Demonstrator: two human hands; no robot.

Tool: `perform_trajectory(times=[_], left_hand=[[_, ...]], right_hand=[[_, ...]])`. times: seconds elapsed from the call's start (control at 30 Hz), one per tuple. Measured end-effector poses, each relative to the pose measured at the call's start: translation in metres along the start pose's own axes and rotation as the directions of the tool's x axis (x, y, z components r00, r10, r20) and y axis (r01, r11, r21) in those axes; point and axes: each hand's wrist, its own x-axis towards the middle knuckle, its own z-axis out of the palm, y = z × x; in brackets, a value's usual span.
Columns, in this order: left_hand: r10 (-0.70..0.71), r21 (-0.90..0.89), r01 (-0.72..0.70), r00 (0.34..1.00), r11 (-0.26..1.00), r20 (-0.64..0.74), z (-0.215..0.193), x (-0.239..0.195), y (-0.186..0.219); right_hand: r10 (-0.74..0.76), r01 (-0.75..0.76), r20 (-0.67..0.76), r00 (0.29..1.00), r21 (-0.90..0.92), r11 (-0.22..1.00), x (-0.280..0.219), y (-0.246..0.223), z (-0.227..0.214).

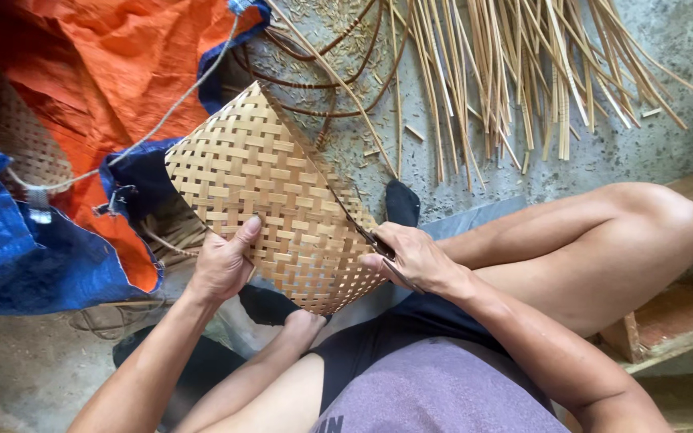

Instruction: The person sits on the floor and uses a curved metal tool to press and shape the edges of a partially woven bamboo basket. They rotate the basket and continue pressing along the rim, then set it down and pick up another basket to repeat the process.

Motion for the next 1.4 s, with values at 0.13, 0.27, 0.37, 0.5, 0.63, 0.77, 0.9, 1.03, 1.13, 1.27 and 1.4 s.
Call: perform_trajectory(times=[0.13, 0.27, 0.37, 0.5, 0.63, 0.77, 0.9, 1.03, 1.13, 1.27, 1.4], left_hand=[[-0.040, -0.005, 0.040, 0.999, 0.999, -0.009, -0.002, -0.005, -0.003], [-0.080, -0.002, 0.080, 0.997, 0.997, -0.009, 0.000, -0.010, -0.008], [-0.087, 0.012, 0.087, 0.996, 0.996, 0.010, 0.001, -0.013, -0.014], [-0.119, 0.060, 0.116, 0.992, 0.991, 0.049, 0.001, -0.021, -0.021], [-0.157, 0.234, 0.136, 0.985, 0.963, 0.074, 0.007, -0.029, -0.029], [-0.171, 0.179, 0.153, 0.981, 0.972, 0.093, 0.004, -0.034, -0.030], [-0.187, 0.209, 0.162, 0.977, 0.964, 0.107, 0.003, -0.036, -0.043], [-0.198, 0.316, 0.156, 0.975, 0.936, 0.105, 0.001, -0.040, -0.050], [-0.210, 0.364, 0.159, 0.972, 0.918, 0.106, -0.001, -0.043, -0.053], [-0.249, 0.392, 0.187, 0.962, 0.901, 0.114, 0.001, -0.042, -0.052], [-0.329, 0.401, 0.270, 0.941, 0.875, 0.084, 0.005, -0.046, -0.058]], right_hand=[[0.041, -0.041, -0.007, 0.999, 0.008, 0.999, -0.004, -0.003, 0.004], [0.079, -0.079, 0.007, 0.997, 0.044, 0.996, -0.011, -0.006, 0.006], [0.187, -0.190, 0.035, 0.982, 0.130, 0.973, -0.020, -0.005, 0.004], [0.041, -0.041, -0.007, 0.999, 0.064, 0.997, -0.028, -0.004, -0.001], [-0.075, 0.083, -0.070, 0.995, 0.112, 0.990, -0.035, -0.005, -0.004], [0.016, -0.015, -0.024, 1.000, 0.024, 1.000, -0.032, -0.007, -0.005], [-0.012, 0.013, -0.008, 1.000, 0.057, 0.998, -0.038, -0.005, -0.008], [-0.035, 0.035, -0.073, 0.997, 0.001, 0.999, -0.040, -0.008, -0.006], [-0.011, 0.011, -0.069, 0.998, 0.004, 1.000, -0.043, -0.012, -0.003], [-0.004, 0.011, -0.056, 0.998, 0.110, 0.994, -0.045, -0.018, -0.006], [0.015, -0.012, -0.078, 0.997, 0.040, 0.999, -0.047, -0.024, -0.009]])
